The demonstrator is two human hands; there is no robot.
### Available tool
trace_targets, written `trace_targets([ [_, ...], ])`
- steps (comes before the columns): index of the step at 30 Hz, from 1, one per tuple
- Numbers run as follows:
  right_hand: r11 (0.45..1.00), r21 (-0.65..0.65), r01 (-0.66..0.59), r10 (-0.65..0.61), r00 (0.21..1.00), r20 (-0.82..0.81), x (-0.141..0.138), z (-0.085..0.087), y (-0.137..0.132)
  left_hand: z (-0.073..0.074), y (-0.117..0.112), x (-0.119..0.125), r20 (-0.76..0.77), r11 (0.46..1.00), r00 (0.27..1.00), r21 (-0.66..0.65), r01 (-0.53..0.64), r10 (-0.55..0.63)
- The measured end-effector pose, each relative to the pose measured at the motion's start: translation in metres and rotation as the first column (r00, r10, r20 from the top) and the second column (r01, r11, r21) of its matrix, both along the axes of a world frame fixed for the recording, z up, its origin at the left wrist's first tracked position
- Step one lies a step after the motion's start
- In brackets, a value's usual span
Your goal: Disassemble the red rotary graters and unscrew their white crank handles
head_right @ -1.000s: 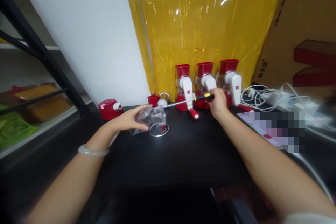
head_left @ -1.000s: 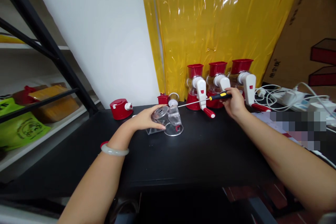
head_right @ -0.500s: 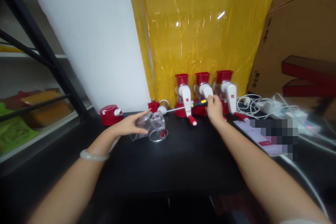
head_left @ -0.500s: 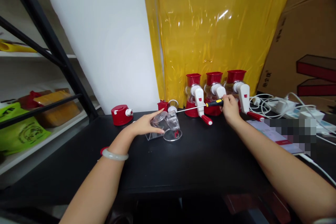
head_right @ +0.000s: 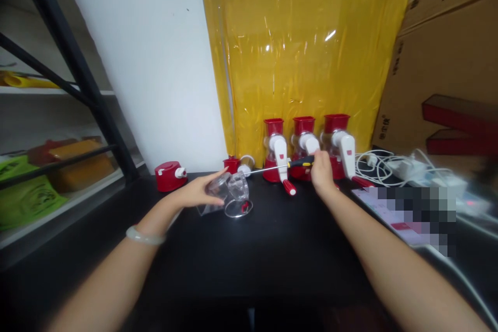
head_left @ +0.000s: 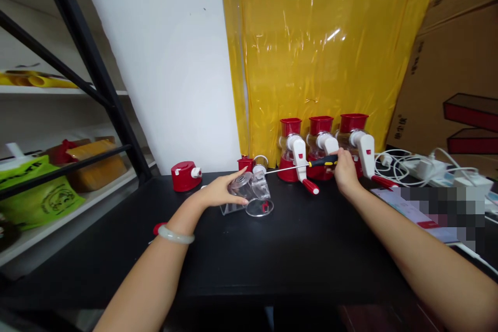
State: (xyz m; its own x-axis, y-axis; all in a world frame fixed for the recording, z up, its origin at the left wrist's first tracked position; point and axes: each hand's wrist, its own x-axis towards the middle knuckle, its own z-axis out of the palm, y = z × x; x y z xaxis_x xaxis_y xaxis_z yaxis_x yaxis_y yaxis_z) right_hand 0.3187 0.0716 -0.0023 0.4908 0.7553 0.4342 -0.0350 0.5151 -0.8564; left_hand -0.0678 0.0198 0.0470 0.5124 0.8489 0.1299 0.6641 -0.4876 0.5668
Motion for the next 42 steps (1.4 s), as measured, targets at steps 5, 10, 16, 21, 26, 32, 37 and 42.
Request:
trace_targets([
  [5, 0.99, -0.085, 0.109, -0.106, 0.994, 0.038, -0.002, -0.002, 0.004, -0.003, 0.003, -0.002, 0.005, 1.0, 1.0, 0.009, 0.012, -0.012],
  [10, 0.995, -0.085, -0.053, 0.033, 0.976, -0.216, -0.009, 0.002, 0.003, -0.006, 0.004, -0.004, 0.016, 0.999, 0.999, 0.012, 0.04, -0.04],
  [16, 0.994, -0.067, -0.086, 0.065, 0.96, -0.272, -0.012, 0.006, -0.001, 0.0, -0.002, 0.001, 0.005, 0.999, 0.999, 0.035, 0.037, -0.037],
  [21, 0.993, -0.106, 0.05, -0.065, 0.988, -0.139, -0.008, 0.004, 0.0, 0.0, -0.004, 0.004, 0.014, 0.996, 0.998, 0.063, 0.065, -0.066],
  [26, 0.995, -0.089, 0.052, -0.063, 0.991, -0.121, -0.009, 0.002, 0.001, -0.003, 0.0, 0.002, 0.013, 0.995, 0.997, 0.068, 0.069, -0.07],
  [32, 0.998, -0.041, -0.055, 0.04, 0.953, -0.3, -0.014, 0.002, 0.003, -0.003, 0.0, 0.001, 0.005, 0.995, 0.997, 0.063, 0.073, -0.074],
  [37, 0.998, -0.028, -0.049, 0.036, 0.937, -0.348, -0.017, 0.005, 0.0, -0.005, 0.003, 0.0, 0.017, 0.995, 0.996, 0.055, 0.085, -0.086],
  [42, 0.999, -0.019, -0.037, 0.027, 0.928, -0.371, -0.017, 0.008, -0.004, -0.004, 0.003, 0.0, 0.004, 0.995, 0.996, 0.051, 0.088, -0.088],
])
